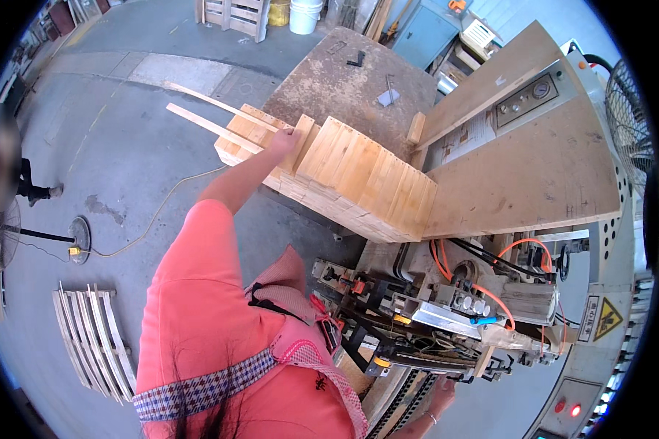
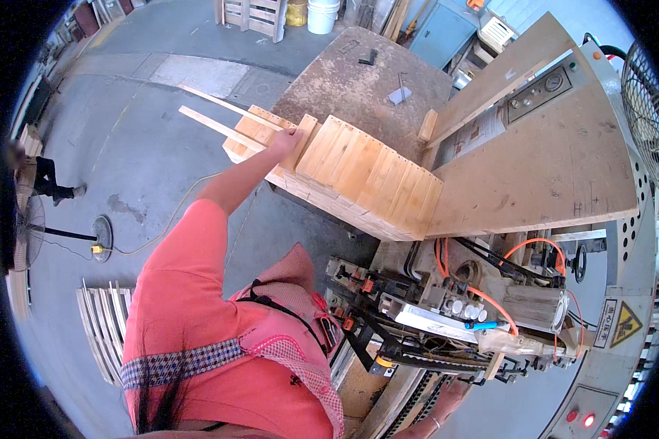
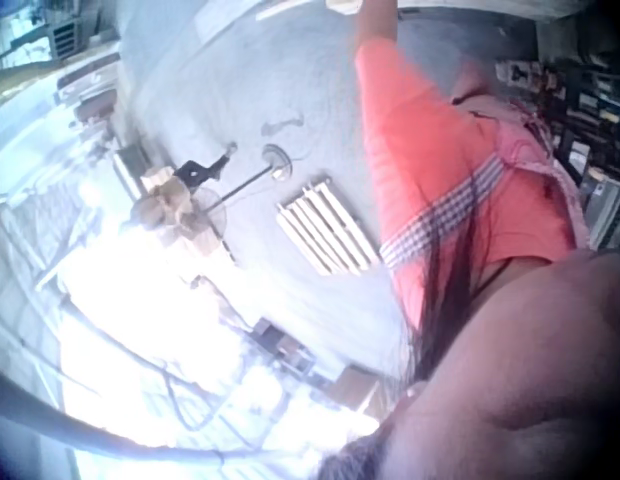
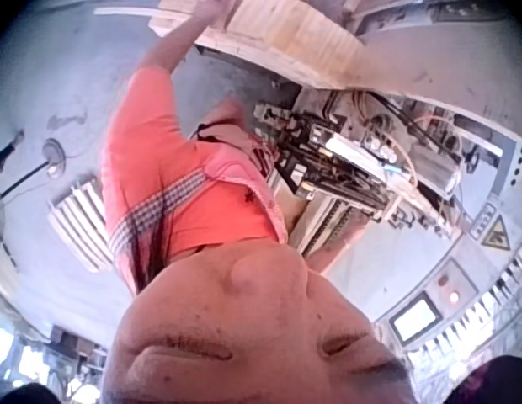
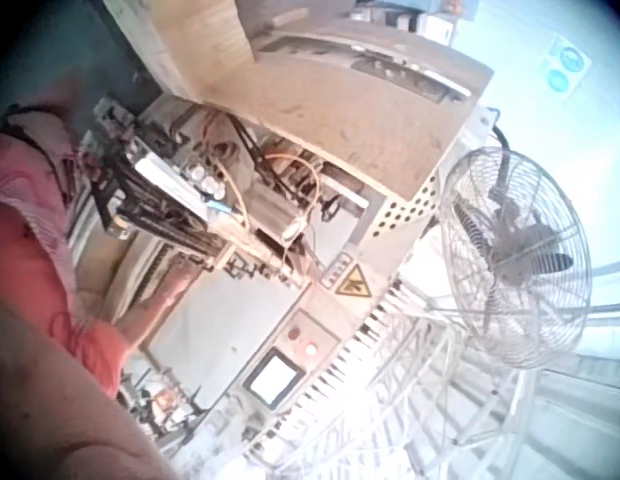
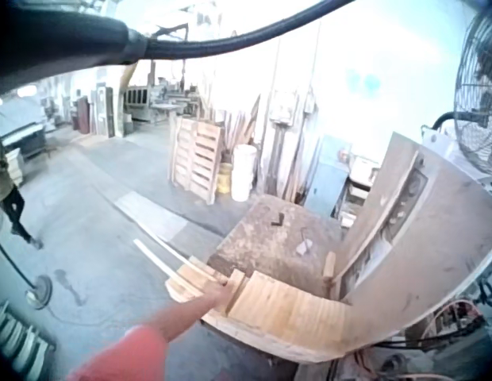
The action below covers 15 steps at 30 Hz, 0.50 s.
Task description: The person operates a woodworking machine, feeding small wooden blocks into the mechanism one by one. They retrieve the processed blocks and place them onto a nearby stack of finished pieces.
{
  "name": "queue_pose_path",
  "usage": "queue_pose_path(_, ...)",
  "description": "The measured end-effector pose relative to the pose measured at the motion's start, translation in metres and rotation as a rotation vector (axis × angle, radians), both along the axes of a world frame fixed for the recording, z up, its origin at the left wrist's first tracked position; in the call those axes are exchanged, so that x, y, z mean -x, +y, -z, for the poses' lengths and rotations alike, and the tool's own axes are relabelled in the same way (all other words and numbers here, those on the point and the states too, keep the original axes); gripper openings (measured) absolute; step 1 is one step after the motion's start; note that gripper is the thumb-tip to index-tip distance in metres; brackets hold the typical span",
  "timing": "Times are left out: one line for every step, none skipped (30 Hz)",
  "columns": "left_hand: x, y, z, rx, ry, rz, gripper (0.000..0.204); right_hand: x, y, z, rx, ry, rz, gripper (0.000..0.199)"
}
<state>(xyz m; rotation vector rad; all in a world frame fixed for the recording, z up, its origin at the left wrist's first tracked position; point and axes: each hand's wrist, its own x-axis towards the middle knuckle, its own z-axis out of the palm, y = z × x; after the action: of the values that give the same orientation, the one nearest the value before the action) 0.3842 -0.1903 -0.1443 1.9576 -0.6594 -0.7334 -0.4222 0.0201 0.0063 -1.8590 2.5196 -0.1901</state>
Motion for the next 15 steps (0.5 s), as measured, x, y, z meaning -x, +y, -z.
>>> queue_pose_path(0.007, -0.002, 0.002, -0.006, -0.02, -0.008, 0.042, -0.009, 0.006, -0.006, -0.017, 0.013, 0.042, 0.038)
queue_pose_path(0.01, -0.004, 0.002, 0.017, -0.018, -0.003, 0.042, -0.001, 0.014, -0.002, -0.063, 0.128, -0.022, 0.036)
queue_pose_path(0.012, -0.005, 0.002, 0.039, -0.017, 0.001, 0.041, -0.001, 0.019, -0.003, -0.067, 0.107, -0.015, 0.035)
queue_pose_path(0.013, -0.007, 0.003, 0.062, -0.019, 0.005, 0.041, -0.009, 0.025, -0.006, -0.071, 0.082, -0.008, 0.034)
queue_pose_path(0.015, -0.007, 0.004, 0.064, 0.006, 0.008, 0.042, -0.014, 0.03, -0.008, -0.075, 0.057, 0.0, 0.033)
queue_pose_path(0.016, -0.005, 0.006, 0.065, 0.031, 0.012, 0.042, -0.002, 0.037, 0.001, -0.069, 0.011, 0.007, 0.032)
queue_pose_path(0.019, -0.01, 0.007, 0.073, 0.059, 0.025, 0.042, 0.008, 0.046, 0.006, -0.055, -0.032, 0.022, 0.031)
queue_pose_path(0.016, -0.013, 0.015, 0.068, 0.011, 0.029, 0.042, 0.012, 0.048, 0.01, -0.041, -0.08, 0.023, 0.03)
queue_pose_path(0.016, -0.016, 0.023, 0.064, -0.035, 0.035, 0.041, 0.016, 0.052, 0.012, -0.052, -0.069, 0.037, 0.029)
queue_pose_path(0.014, -0.019, 0.033, 0.059, -0.084, 0.035, 0.04, 0.015, 0.052, 0.014, -0.065, -0.059, 0.046, 0.028)
queue_pose_path(0.012, -0.02, 0.04, 0.069, -0.077, 0.041, 0.041, 0.006, 0.05, 0.012, -0.076, -0.051, 0.056, 0.027)
queue_pose_path(0.01, -0.022, 0.046, 0.079, -0.069, 0.047, 0.041, 0.0, 0.048, 0.011, -0.063, -0.078, 0.054, 0.027)
queue_pose_path(0.011, -0.024, 0.05, 0.09, -0.058, 0.056, 0.041, -0.006, 0.047, 0.007, -0.048, -0.102, 0.055, 0.026)
queue_pose_path(0.012, -0.026, 0.051, 0.05, -0.044, 0.13, 0.044, -0.015, 0.044, 0.005, -0.036, -0.13, 0.05, 0.025)
queue_pose_path(0.013, -0.027, 0.052, 0.011, -0.03, 0.198, 0.046, -0.022, 0.045, -0.002, -0.07, -0.075, 0.027, 0.024)
